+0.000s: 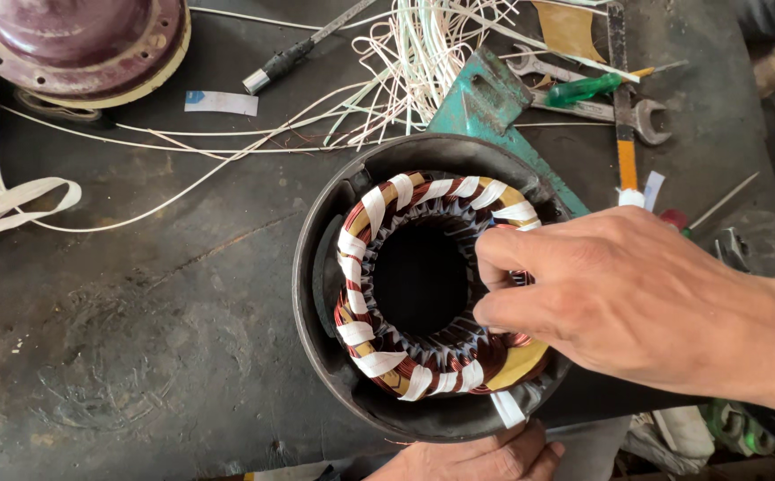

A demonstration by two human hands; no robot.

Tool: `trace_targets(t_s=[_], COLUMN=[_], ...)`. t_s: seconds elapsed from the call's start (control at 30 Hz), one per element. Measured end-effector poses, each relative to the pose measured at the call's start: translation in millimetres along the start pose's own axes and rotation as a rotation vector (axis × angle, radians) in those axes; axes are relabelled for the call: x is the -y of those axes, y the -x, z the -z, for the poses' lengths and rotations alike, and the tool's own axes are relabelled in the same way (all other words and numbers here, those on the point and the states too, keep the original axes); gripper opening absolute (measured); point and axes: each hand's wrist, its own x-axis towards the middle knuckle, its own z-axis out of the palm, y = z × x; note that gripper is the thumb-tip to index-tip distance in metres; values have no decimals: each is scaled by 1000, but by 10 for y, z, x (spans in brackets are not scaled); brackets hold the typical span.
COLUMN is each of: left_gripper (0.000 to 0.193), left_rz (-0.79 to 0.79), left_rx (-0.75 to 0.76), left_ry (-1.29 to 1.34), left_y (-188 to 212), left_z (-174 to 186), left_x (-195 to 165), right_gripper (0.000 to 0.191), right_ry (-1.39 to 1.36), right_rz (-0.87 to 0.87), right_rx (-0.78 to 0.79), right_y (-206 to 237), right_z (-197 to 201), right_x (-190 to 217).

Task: The person wraps white insulating tape around the copper windings of a motor stator. They use a small hammer to tap the tape into place and a wooden stick to press the tape into the winding slots, repeating the process around the stator.

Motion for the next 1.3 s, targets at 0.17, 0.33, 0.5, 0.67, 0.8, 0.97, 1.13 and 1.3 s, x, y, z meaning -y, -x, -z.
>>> trace_targets(t_s=[0.17,0.33,0.5,0.67,0.8,0.97,1.13,1.3], left_gripper=[16,19,20,19,18,16,17,19], left_rz=[65,106,162,169,106,-37,-143,-206], left_rx=[-32,-4,9,23,-2,42,66,78], left_ry=[54,90,142,163,94,17,-3,76], left_y=[-20,-59,-88,-78,-51,-44,-71,-82], left_z=[12,61,115,123,83,71,121,184], left_x=[-13,-22,-33,-32,-17,30,57,60], right_gripper=[7,5,12,14,22,17,15,14], right_ry=[-42,-49,-76,-136,-264,-345,-271,-305], right_rz=[74,144,114,118,63,110,-97,55], right_rx=[-18,-10,86,104,156,107,308,259], right_y=[-12,-63,-56,-60,-117,-244,-317,-433], right_z=[22,28,17,63,133,149,171,248], right_x=[-21,-53,-50,-36,-28,-21,-43,-28])
